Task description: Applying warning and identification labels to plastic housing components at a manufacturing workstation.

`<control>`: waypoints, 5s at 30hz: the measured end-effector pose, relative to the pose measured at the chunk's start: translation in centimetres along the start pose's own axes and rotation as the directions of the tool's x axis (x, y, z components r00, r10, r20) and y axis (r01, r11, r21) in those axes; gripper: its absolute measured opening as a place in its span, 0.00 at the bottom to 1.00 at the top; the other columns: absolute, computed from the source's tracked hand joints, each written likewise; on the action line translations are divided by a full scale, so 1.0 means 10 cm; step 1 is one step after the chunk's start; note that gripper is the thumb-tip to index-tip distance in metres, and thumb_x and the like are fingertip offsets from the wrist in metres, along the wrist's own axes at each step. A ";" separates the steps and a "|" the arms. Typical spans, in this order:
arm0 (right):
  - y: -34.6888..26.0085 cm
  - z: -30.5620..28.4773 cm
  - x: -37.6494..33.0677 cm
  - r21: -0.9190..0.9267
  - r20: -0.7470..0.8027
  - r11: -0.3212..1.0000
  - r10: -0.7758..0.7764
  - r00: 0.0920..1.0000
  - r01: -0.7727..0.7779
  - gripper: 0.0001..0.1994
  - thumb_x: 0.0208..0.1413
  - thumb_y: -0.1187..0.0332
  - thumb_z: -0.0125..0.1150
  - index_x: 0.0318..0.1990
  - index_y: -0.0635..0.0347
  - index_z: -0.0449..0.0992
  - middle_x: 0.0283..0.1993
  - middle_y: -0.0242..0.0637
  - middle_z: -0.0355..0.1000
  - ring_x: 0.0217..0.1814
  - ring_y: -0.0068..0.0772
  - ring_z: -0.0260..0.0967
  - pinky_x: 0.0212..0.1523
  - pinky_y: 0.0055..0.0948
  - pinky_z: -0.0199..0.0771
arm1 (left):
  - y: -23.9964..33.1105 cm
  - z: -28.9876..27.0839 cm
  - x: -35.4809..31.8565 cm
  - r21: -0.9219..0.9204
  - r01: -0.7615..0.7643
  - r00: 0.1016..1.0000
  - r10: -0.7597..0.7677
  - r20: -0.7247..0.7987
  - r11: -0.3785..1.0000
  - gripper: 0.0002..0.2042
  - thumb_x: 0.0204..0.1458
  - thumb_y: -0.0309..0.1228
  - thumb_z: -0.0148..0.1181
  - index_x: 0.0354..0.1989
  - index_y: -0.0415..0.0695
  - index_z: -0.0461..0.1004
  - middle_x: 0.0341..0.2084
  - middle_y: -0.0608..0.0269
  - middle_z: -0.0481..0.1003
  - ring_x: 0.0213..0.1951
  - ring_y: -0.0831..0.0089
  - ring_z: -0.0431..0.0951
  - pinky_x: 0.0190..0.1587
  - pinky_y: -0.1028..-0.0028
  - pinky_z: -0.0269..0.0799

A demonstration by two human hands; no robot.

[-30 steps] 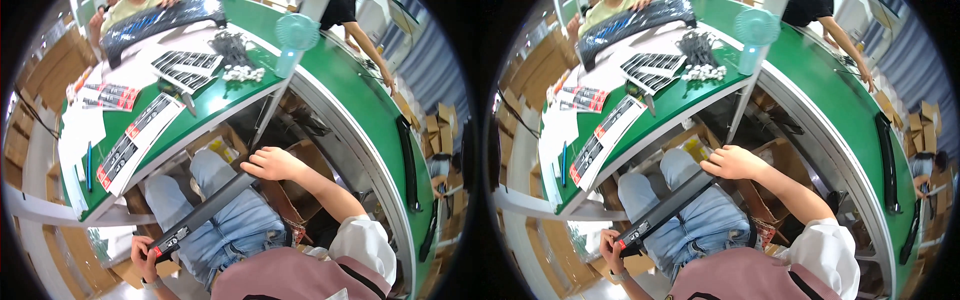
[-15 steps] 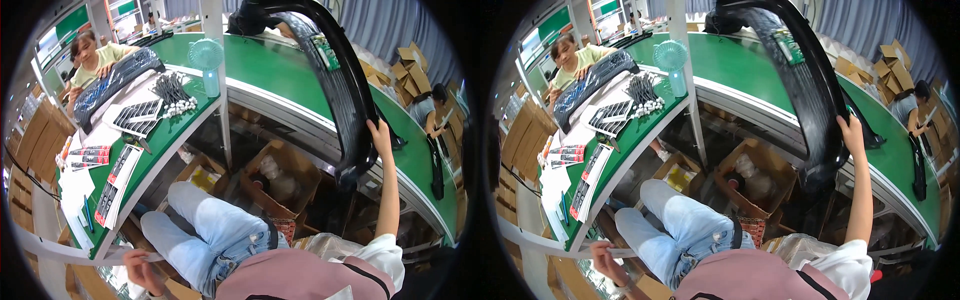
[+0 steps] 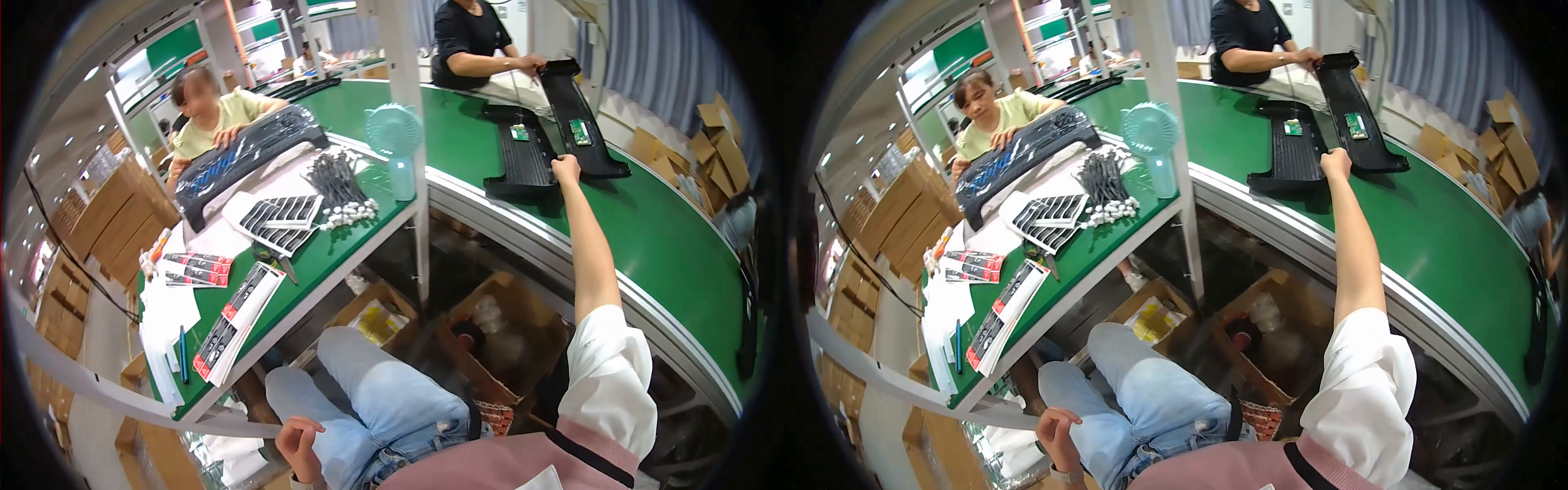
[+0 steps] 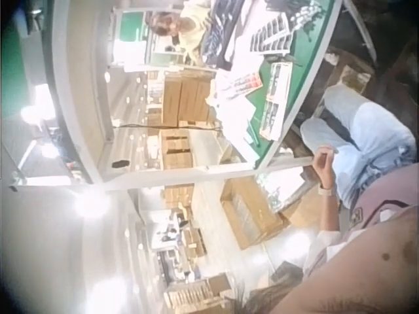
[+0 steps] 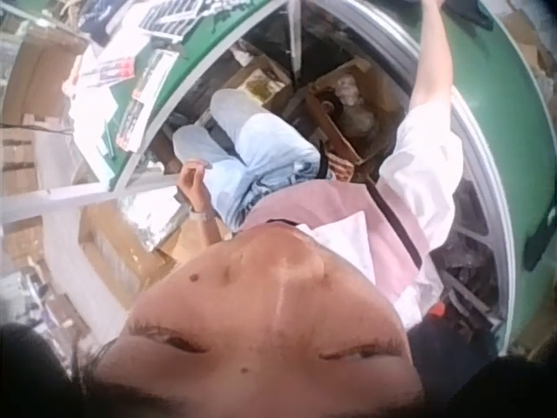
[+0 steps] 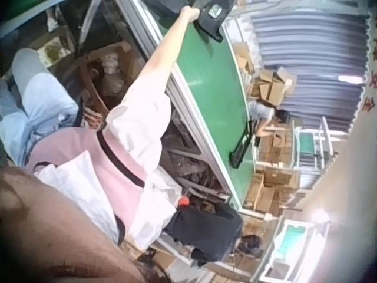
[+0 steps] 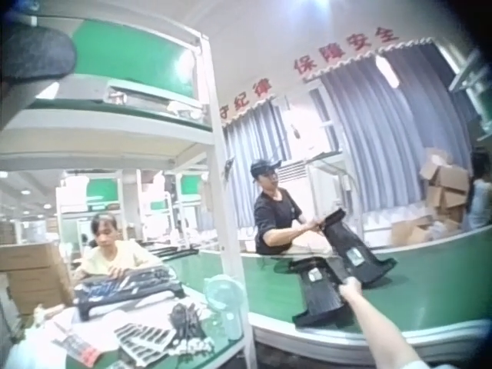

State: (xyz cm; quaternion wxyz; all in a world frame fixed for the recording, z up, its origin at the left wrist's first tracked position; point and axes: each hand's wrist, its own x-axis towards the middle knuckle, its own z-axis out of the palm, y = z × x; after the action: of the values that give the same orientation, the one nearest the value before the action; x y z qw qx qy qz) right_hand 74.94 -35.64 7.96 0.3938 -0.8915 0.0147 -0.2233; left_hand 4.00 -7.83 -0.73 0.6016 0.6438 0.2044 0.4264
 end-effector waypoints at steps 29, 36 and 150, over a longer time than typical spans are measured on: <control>-3.45 0.82 -4.16 0.773 0.137 0.100 -0.991 -0.011 0.627 0.13 0.49 0.78 0.59 0.44 0.62 0.74 0.42 0.42 0.71 0.49 0.47 0.68 0.47 0.38 0.70 | 0.20 -0.09 2.59 0.798 -0.384 0.877 0.455 0.157 0.465 0.11 0.51 0.30 0.59 0.42 0.39 0.75 0.39 0.53 0.75 0.42 0.54 0.75 0.46 0.61 0.71; -3.54 1.34 -4.41 0.746 0.115 0.090 -0.993 0.005 0.659 0.11 0.46 0.76 0.62 0.39 0.61 0.77 0.43 0.39 0.73 0.48 0.43 0.68 0.48 0.38 0.69 | 0.00 -0.04 2.80 0.828 -0.289 0.953 0.227 0.200 0.481 0.11 0.49 0.31 0.62 0.39 0.40 0.78 0.35 0.58 0.78 0.41 0.58 0.76 0.44 0.64 0.72; 0.41 -0.68 0.69 -0.688 0.093 0.712 -0.103 0.990 0.139 0.49 0.51 0.68 0.61 0.72 0.31 0.31 0.72 0.34 0.52 0.75 0.43 0.45 0.64 0.65 0.55 | 0.43 0.09 2.87 0.732 -0.582 0.795 0.435 0.421 0.354 0.03 0.48 0.18 0.58 0.31 0.36 0.72 0.28 0.53 0.74 0.33 0.58 0.76 0.38 0.66 0.70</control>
State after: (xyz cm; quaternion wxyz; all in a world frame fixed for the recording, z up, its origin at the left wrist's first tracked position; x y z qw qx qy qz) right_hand 78.92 -44.58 11.77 0.0170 -0.9781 0.0292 -0.2055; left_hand 19.47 13.06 12.09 0.0697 0.9100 0.1243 0.3893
